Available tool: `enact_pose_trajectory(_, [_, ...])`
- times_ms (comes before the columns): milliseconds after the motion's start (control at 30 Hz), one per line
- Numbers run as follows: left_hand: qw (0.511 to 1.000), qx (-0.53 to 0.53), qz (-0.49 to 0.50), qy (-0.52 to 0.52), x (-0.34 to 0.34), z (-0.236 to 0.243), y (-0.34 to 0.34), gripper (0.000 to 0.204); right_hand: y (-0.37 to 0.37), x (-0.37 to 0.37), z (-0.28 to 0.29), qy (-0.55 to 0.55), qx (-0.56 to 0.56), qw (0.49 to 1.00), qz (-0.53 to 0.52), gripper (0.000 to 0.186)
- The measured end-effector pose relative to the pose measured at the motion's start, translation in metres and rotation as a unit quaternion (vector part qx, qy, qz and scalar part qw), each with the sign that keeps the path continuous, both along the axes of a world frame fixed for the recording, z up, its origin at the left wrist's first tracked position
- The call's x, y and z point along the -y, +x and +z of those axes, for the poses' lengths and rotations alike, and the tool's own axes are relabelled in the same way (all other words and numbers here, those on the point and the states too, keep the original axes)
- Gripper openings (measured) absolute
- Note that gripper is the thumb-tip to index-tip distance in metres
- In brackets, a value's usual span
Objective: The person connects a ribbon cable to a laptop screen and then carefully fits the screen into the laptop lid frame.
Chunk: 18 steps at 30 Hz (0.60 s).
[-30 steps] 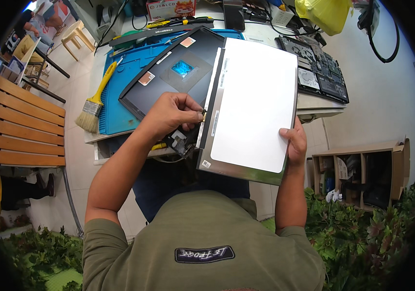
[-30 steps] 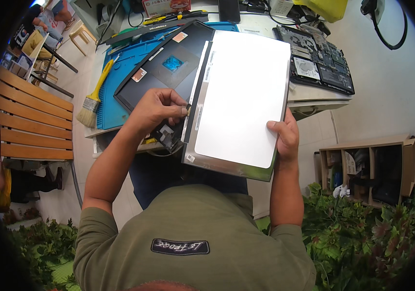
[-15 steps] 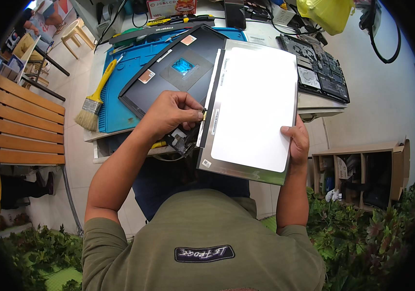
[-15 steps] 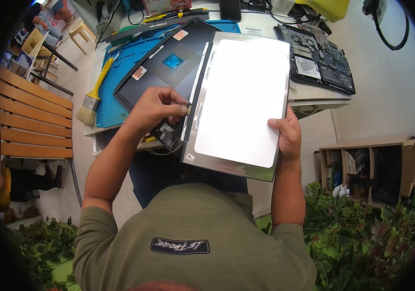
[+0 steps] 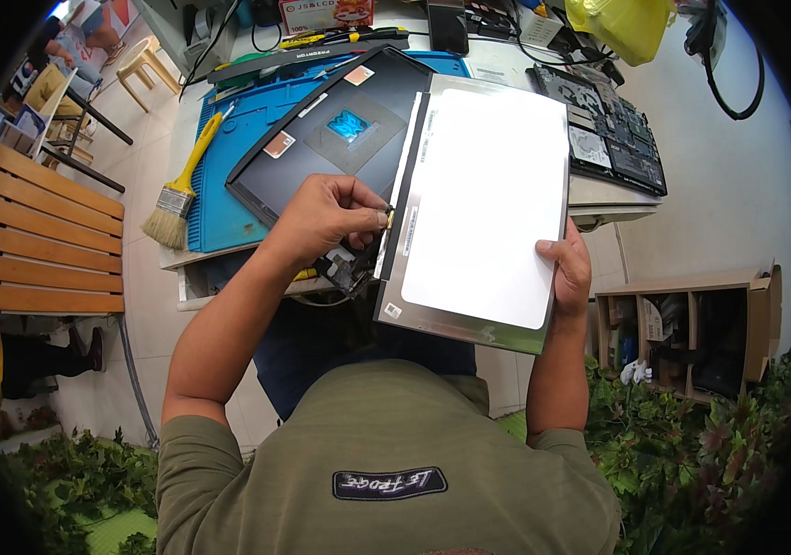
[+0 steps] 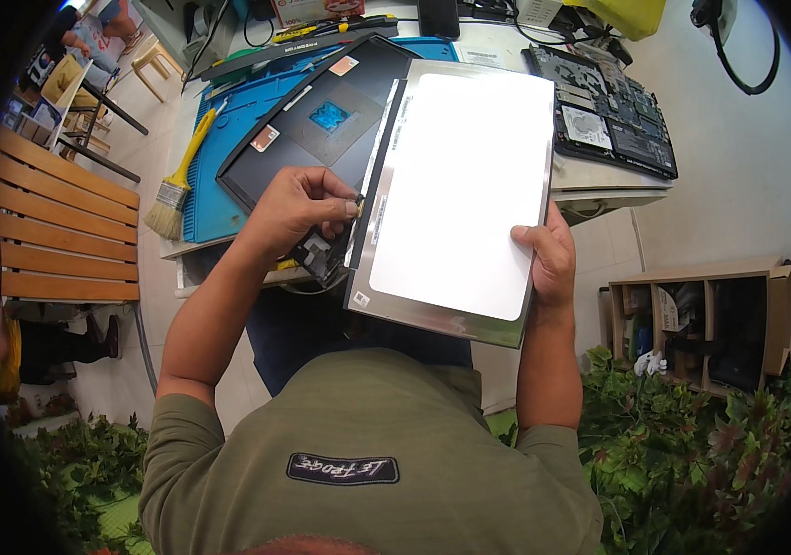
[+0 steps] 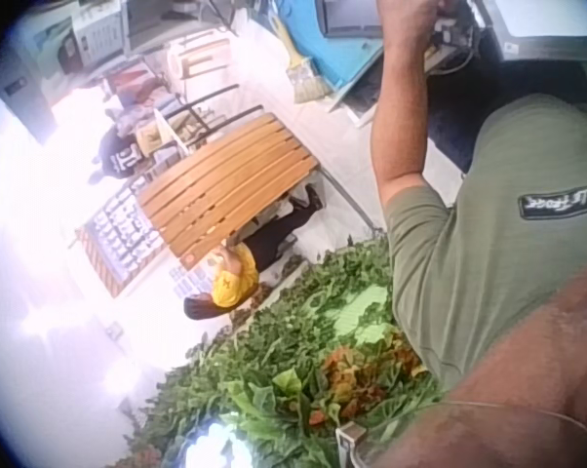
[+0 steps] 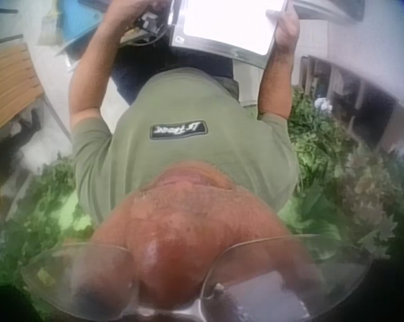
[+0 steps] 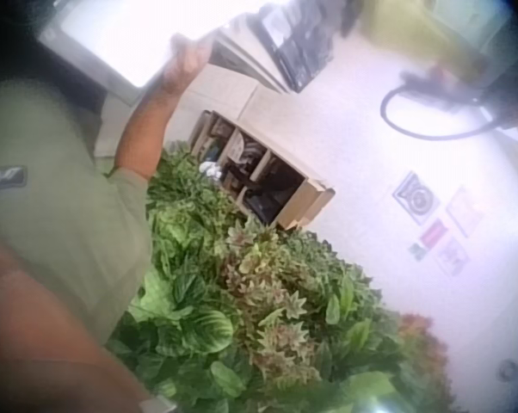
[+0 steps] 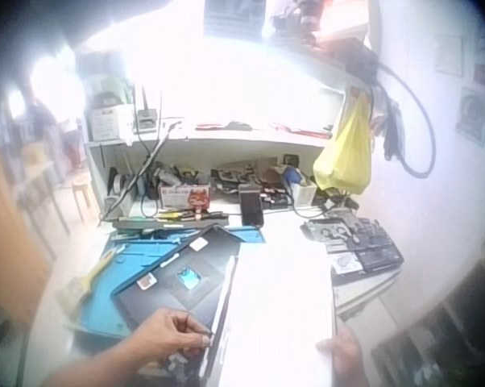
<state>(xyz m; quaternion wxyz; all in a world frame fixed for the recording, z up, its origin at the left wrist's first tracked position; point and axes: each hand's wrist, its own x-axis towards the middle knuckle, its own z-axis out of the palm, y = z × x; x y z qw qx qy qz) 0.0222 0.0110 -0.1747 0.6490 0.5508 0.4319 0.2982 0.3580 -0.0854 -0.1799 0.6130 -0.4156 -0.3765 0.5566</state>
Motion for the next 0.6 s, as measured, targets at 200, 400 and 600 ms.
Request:
enact_pose_trajectory(200, [1.000,-0.007,-0.003,-0.003,0.0014,0.0037,0.0009,0.022,0.0028,-0.0004,0.0012,-0.009,0.005,1.000,0.007,0.062])
enact_pose_trajectory(400, [1.000,-0.009,0.000,-0.002,0.0024,0.0049,0.0013,0.021,0.0047,-0.0014,-0.0011,-0.012,-0.003,1.000,0.010,0.062])
enact_pose_trajectory(600, [1.000,0.008,0.007,-0.019,0.0026,0.0021,0.0004,0.020,0.0019,-0.0014,-0.0003,-0.009,-0.021,1.000,0.005,0.059])
